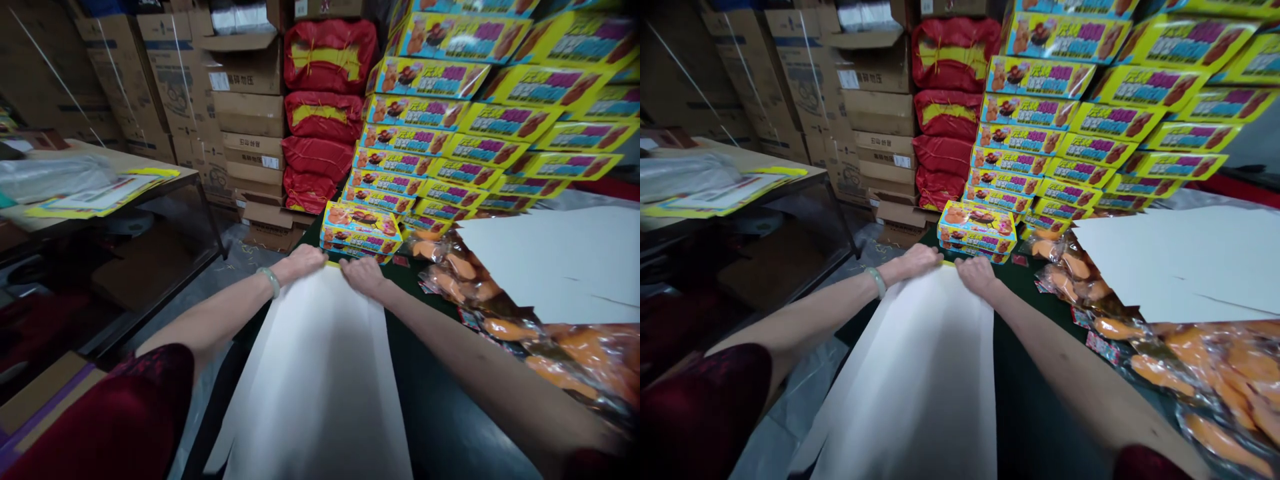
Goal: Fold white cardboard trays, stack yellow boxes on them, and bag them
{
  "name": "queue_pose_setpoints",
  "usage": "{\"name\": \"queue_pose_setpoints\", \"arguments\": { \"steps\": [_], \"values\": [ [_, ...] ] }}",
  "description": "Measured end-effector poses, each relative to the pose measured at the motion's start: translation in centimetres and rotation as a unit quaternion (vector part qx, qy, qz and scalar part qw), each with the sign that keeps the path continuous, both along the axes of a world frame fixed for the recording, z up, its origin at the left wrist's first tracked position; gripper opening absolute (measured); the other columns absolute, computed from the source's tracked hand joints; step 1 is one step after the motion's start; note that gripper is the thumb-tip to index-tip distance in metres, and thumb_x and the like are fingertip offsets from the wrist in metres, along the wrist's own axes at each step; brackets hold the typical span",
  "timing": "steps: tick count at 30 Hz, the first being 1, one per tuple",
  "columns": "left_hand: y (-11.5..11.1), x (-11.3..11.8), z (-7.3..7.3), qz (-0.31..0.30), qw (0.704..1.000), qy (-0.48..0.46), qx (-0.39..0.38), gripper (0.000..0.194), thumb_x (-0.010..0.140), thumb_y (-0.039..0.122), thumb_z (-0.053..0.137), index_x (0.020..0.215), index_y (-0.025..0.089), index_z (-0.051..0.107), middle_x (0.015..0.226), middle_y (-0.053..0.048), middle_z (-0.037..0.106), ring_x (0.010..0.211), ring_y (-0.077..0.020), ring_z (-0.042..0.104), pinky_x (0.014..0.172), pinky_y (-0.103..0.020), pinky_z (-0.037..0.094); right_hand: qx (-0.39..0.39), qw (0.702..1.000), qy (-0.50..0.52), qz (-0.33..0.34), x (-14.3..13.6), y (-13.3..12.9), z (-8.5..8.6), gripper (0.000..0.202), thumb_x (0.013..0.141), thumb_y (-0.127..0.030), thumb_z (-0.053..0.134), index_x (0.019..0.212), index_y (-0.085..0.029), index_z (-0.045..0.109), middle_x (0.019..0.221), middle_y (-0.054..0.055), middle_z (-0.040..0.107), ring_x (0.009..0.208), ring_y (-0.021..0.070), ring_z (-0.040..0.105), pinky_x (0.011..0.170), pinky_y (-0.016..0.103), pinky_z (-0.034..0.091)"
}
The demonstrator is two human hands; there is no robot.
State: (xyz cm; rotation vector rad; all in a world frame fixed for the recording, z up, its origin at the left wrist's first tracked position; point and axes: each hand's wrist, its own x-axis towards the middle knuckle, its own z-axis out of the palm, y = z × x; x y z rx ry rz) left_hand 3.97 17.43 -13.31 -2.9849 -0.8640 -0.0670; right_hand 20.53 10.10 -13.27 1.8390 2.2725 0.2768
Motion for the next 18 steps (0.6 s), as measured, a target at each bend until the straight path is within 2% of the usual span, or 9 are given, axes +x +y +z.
{"name": "queue_pose_setpoints", "arguments": {
  "steps": [2,4,7,9,10,12,14,16,18],
  "values": [
    [1.0,0.7,0.0,0.040,0.999,-0.023,-0.009,0.025,0.080,0.010,0.043,0.094,0.008,0.064,0.088,-0.016,0.064,0.081,-0.0243,0.062,0.069,-0.030,0.044,0.025,0.999,0.009,-0.038,0.0,0.8,0.1,0.031,0.087,-0.017,0.035,0.111,-0.008,0.052,0.091,0.020,0.065,0.088,0.0279,0.061,0.075,0.037,0.040],
    [1.7,0.9,0.5,0.061,0.997,-0.051,-0.020,0.027,0.082,0.020,0.047,0.103,0.011,0.062,0.094,-0.015,0.064,0.090,-0.0256,0.060,0.076,-0.033,0.045,0.052,0.997,0.017,-0.057,0.4,0.7,0.6,0.042,0.086,-0.027,0.042,0.122,-0.006,0.045,0.106,0.021,0.061,0.100,0.0301,0.056,0.083,0.040,0.038],
    [0.9,-1.2,2.0,0.083,0.987,-0.134,-0.018,0.047,0.087,0.037,0.043,0.129,0.014,0.043,0.126,-0.015,0.050,0.119,-0.0271,0.044,0.096,-0.040,0.038,0.144,0.983,0.096,-0.061,2.0,-2.2,1.3,0.057,0.086,-0.036,0.042,0.133,-0.005,0.033,0.128,0.021,0.047,0.117,0.0309,0.043,0.094,0.042,0.034],
    [-1.5,-4.4,2.6,0.106,0.960,-0.255,-0.048,0.058,0.090,0.043,0.032,0.136,0.008,0.030,0.141,-0.017,0.032,0.131,-0.0251,0.028,0.107,-0.040,0.026,0.220,0.950,0.198,-0.099,3.3,-6.1,0.8,0.056,0.089,-0.035,0.034,0.135,-0.003,0.030,0.132,0.021,0.044,0.122,0.0294,0.040,0.097,0.042,0.034],
    [-3.3,-6.3,2.6,0.106,0.937,-0.321,-0.092,0.063,0.091,0.048,0.026,0.137,0.005,0.026,0.144,-0.018,0.028,0.134,-0.0236,0.024,0.110,-0.037,0.021,0.241,0.929,0.250,-0.129,3.8,-8.6,0.3,0.056,0.089,-0.035,0.030,0.135,-0.004,0.030,0.132,0.021,0.044,0.123,0.0288,0.039,0.097,0.043,0.035],
    [-7.4,-9.9,1.7,0.126,0.905,-0.351,-0.203,0.077,0.088,0.059,0.017,0.140,0.003,0.017,0.147,-0.017,0.019,0.136,-0.0237,0.018,0.112,-0.037,0.016,0.220,0.901,0.323,-0.188,3.5,-13.8,-1.4,0.057,0.090,-0.040,0.024,0.135,-0.007,0.031,0.133,0.020,0.044,0.124,0.0291,0.039,0.098,0.047,0.035],
    [-11.6,-12.2,0.1,0.145,0.889,-0.329,-0.284,0.089,0.082,0.070,0.014,0.141,0.004,0.013,0.148,-0.017,0.017,0.136,-0.0261,0.017,0.112,-0.041,0.015,0.146,0.895,0.364,-0.210,1.5,-18.4,-3.0,0.059,0.089,-0.046,0.021,0.134,-0.011,0.035,0.134,0.019,0.043,0.128,0.0305,0.036,0.099,0.050,0.033],
    [-15.0,-12.4,-1.5,0.138,0.889,-0.299,-0.319,0.092,0.080,0.072,0.015,0.142,0.005,0.009,0.149,-0.017,0.010,0.137,-0.0262,0.010,0.113,-0.041,0.012,0.087,0.900,0.377,-0.203,-1.9,-21.2,-4.0,0.062,0.089,-0.047,0.019,0.135,-0.008,0.033,0.138,0.020,0.038,0.132,0.0321,0.027,0.102,0.053,0.028],
    [-17.1,-10.9,-2.4,0.139,0.894,-0.277,-0.325,0.092,0.080,0.071,0.016,0.142,0.003,0.006,0.149,-0.017,0.004,0.138,-0.0260,0.002,0.114,-0.042,0.007,0.058,0.909,0.360,-0.202,-5.6,-22.0,-4.1,0.067,0.089,-0.048,0.024,0.135,-0.001,0.031,0.142,0.024,0.029,0.135,0.0359,0.016,0.103,0.056,0.023]
  ]
}}
